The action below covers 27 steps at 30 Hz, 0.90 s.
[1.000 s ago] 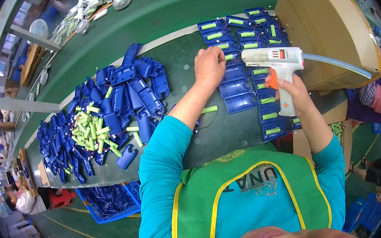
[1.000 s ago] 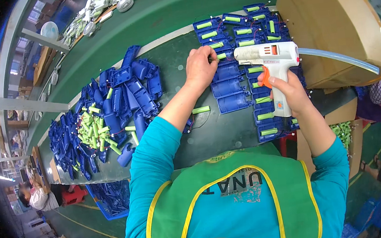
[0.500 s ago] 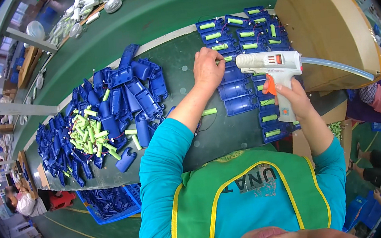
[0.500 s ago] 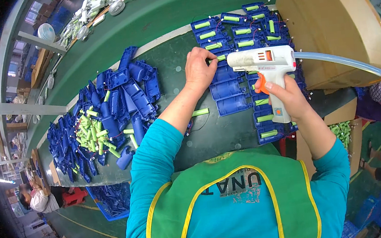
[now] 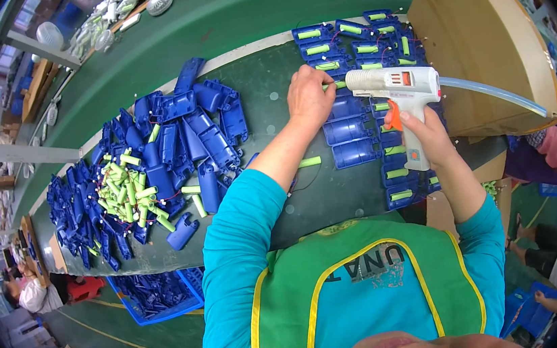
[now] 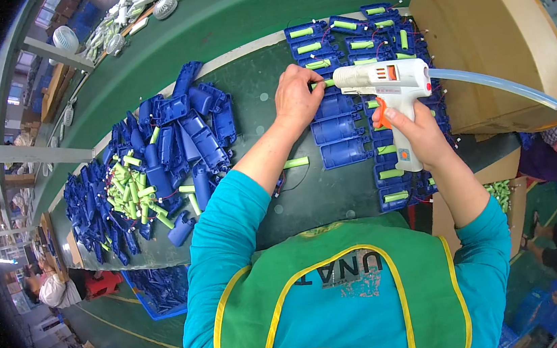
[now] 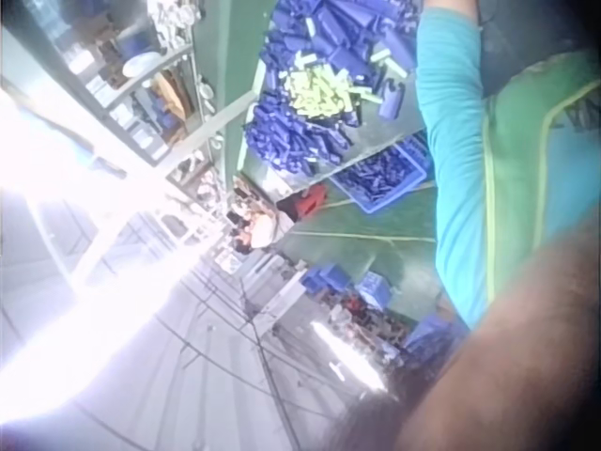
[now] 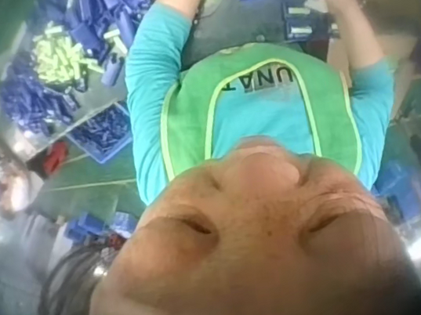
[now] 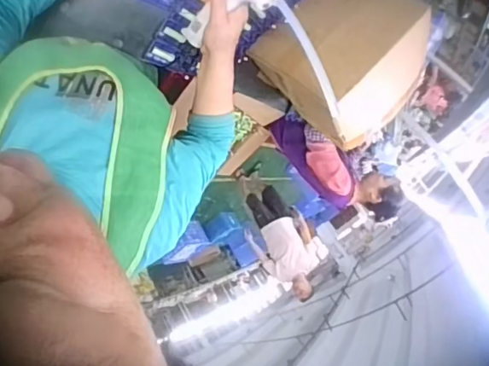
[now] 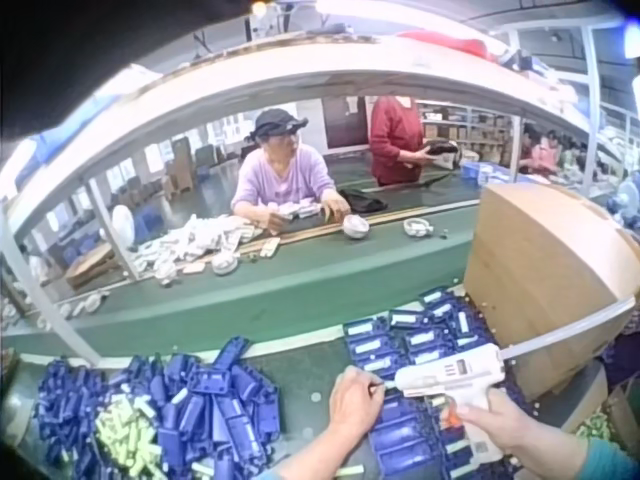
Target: The person fits batteries into plastic casing pieces, loads a glue stick into a glue gun, and presses plastic casings together by hand.
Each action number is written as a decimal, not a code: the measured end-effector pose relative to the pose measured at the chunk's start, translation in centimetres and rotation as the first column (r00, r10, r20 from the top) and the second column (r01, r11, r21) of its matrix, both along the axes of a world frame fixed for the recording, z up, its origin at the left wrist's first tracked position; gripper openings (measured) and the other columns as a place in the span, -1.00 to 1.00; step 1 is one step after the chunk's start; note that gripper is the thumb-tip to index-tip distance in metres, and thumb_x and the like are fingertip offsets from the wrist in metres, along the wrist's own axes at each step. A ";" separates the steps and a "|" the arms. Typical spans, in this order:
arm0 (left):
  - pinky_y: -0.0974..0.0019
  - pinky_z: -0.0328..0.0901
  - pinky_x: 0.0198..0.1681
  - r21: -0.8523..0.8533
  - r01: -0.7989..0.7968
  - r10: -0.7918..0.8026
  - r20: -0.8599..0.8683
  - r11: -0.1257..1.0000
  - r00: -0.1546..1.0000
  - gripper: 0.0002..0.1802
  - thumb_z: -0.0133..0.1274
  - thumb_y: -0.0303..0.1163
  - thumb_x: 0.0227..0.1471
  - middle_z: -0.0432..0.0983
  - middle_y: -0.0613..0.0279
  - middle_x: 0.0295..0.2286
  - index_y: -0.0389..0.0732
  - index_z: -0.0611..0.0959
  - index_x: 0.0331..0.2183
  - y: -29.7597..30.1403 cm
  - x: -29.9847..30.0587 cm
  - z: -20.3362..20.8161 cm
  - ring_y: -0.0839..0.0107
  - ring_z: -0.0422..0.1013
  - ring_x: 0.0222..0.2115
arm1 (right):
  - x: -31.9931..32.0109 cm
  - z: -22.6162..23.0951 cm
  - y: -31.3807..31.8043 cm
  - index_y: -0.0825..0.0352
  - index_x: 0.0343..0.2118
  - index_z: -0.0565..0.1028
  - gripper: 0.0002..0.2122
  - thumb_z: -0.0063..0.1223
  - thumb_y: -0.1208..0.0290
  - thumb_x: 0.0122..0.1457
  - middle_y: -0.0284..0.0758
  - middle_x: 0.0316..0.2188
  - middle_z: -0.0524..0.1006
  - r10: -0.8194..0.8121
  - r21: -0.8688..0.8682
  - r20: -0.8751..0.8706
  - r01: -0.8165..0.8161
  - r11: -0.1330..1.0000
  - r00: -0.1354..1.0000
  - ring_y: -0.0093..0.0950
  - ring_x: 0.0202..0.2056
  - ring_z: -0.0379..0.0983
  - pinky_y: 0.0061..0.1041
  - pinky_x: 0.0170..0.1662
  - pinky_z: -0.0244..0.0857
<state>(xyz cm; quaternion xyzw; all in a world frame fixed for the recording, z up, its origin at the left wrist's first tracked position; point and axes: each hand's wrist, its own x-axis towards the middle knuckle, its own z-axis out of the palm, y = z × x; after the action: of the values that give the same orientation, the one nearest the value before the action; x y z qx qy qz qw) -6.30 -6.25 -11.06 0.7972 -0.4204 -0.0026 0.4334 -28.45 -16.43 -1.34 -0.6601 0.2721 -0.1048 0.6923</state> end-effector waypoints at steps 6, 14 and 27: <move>0.12 0.33 -0.16 -0.035 0.012 -0.010 0.039 0.999 0.999 -0.91 0.25 -0.43 -0.19 0.43 0.13 -0.37 -0.14 0.64 -0.52 -0.1 0.0 -0.2 0.11 0.39 -0.25 | -0.8 -0.3 -0.2 0.44 -0.02 0.37 -0.67 0.01 0.31 0.26 -0.28 -0.28 0.52 0.017 0.005 0.055 -0.018 1.000 0.998 -0.50 -0.21 0.45 -0.44 -0.07 0.34; 0.15 0.32 -0.11 0.048 0.019 -0.019 -0.001 0.999 1.000 -0.90 0.25 -0.38 -0.14 0.44 0.16 -0.34 -0.12 0.67 -0.46 0.0 0.0 0.1 0.13 0.39 -0.19 | -0.5 -0.8 -0.3 0.45 -0.07 0.40 -0.68 0.05 0.31 0.24 -0.30 -0.32 0.52 0.004 -0.024 0.053 -0.002 1.000 0.999 -0.51 -0.26 0.45 -0.45 -0.11 0.35; 0.11 0.33 -0.19 0.514 0.482 -0.551 -0.022 0.709 0.834 -0.82 0.21 -0.32 -0.13 0.47 0.16 -0.37 -0.10 0.61 -0.39 9.2 0.4 6.7 0.13 0.44 -0.21 | -2.1 1.2 0.0 0.37 0.05 0.35 -0.54 0.07 0.19 0.17 -0.29 -0.15 0.53 0.088 0.049 0.037 -0.090 0.995 0.995 -0.49 -0.10 0.47 -0.53 -0.15 0.34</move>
<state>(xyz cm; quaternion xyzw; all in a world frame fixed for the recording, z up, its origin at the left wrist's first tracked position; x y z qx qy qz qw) -5.91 2.96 -4.36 0.7294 -0.6392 -0.1795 0.1647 -30.57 -16.42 -0.19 -0.6518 0.2329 -0.0783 0.7175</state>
